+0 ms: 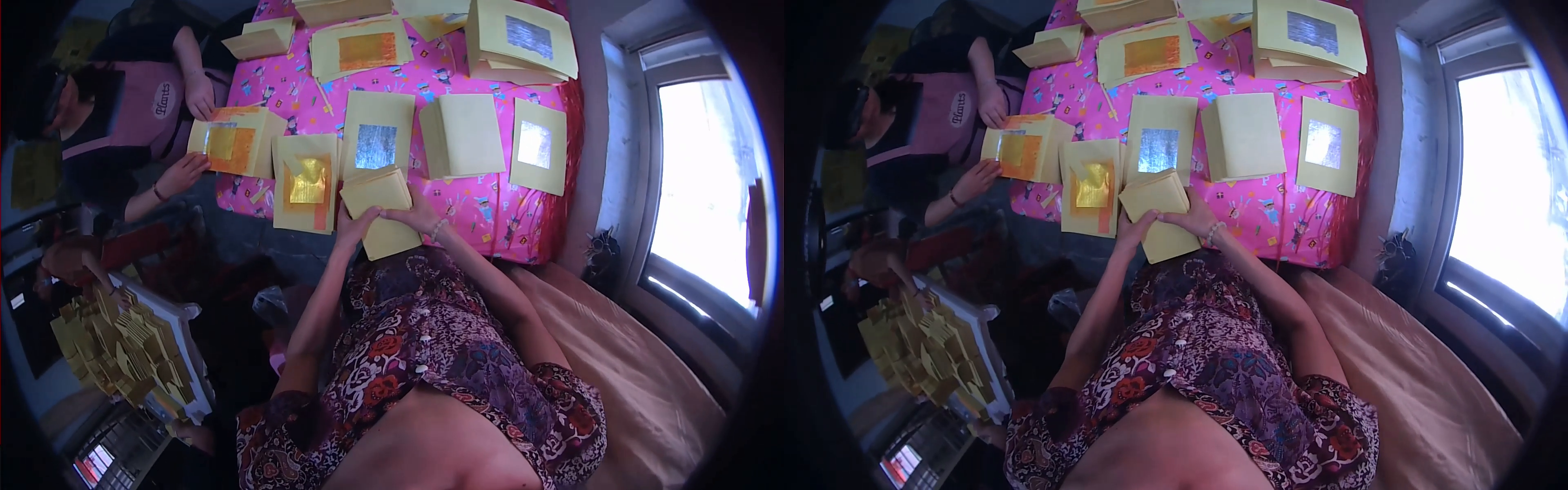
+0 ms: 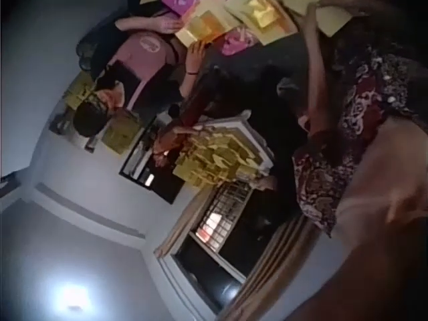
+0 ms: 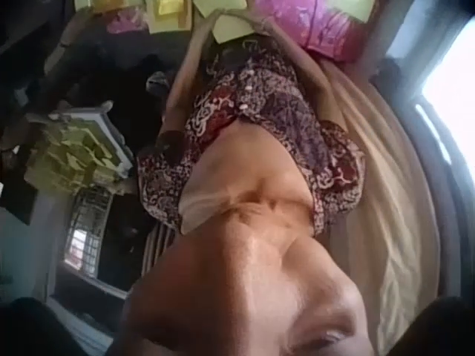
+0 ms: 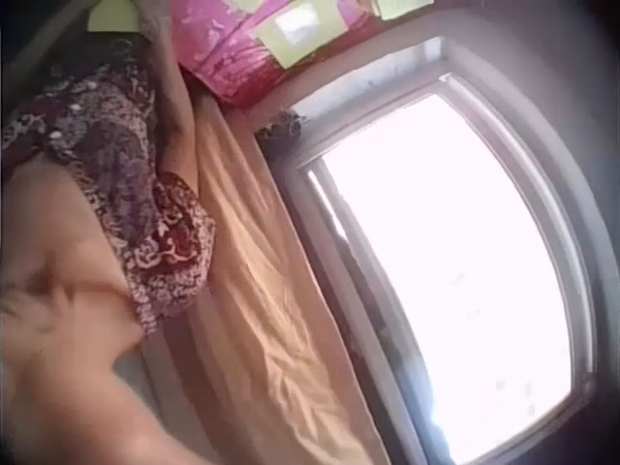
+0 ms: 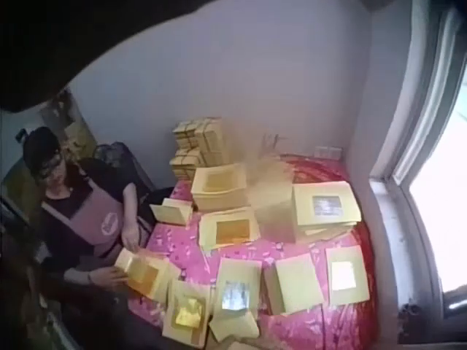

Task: Counting and stacking sheets of yellow joss paper with gold foil on a table.

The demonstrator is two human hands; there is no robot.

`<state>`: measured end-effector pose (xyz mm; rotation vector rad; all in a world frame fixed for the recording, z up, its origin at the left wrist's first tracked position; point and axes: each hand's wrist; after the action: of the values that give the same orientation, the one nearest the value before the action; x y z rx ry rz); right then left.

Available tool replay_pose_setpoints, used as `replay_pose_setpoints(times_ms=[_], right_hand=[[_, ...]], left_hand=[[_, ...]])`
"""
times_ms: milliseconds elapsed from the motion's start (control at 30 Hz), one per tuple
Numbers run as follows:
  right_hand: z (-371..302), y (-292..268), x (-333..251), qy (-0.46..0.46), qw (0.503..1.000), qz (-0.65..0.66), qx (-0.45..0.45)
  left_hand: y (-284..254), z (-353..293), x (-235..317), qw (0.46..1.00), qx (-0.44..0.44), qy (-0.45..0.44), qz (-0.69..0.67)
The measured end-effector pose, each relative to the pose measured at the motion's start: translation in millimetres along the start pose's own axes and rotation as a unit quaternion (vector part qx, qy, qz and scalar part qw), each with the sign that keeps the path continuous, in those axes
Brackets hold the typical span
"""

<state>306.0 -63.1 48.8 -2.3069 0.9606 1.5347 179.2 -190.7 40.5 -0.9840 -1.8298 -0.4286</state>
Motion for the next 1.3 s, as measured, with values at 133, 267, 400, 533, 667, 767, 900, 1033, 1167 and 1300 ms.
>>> replay_pose_setpoints(times_ms=[133, 267, 400, 533, 667, 767, 900, 1033, 1167, 1300], right_hand=[[-5, 4, 5, -0.042, 0.995, -0.06, 0.063], [-24, 14, -10, -0.177, 0.959, -0.171, 0.144], [-37, 15, -32, -0.246, 0.886, -0.343, 0.194], [-38, 16, -32, -0.216, 0.883, -0.365, 0.202], [-29, 10, -24, -0.189, 0.899, -0.332, 0.215], [-23, 9, -27, -0.173, 0.906, -0.319, 0.217], [-20, 9, -30, -0.192, 0.906, -0.319, 0.203], [-16, 4, -26, -0.101, 0.965, -0.203, 0.132], [-16, -5, -22, -0.151, 0.975, -0.142, 0.085], [-27, -11, -52, -0.132, 0.989, 0.069, -0.009]], left_hand=[[4, 4, -1, 0.999, 0.015, -0.032, -0.012], [10, 4, 5, 0.998, 0.025, -0.048, 0.014], [14, 5, 3, 0.998, 0.025, -0.055, 0.02], [15, 9, -10, 0.997, 0.04, -0.018, 0.057], [22, 5, 12, 0.997, 0.007, -0.034, 0.075], [28, 5, 11, 0.994, 0.029, -0.003, 0.104], [33, 7, -5, 0.981, 0.13, 0.011, 0.142], [34, -2, -2, 0.967, 0.203, 0.021, 0.152], [20, -16, 19, 0.993, 0.098, 0.044, 0.055], [10, -52, 68, 0.93, 0.181, 0.179, 0.264]])
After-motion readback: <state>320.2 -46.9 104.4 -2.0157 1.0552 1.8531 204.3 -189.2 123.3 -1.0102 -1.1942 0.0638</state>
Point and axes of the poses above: each hand's wrist, its own z-axis towards the middle knuckle, its own y-axis out of the palm, x = y × z, and after that the axes turned 11 degrees about z, right-handed
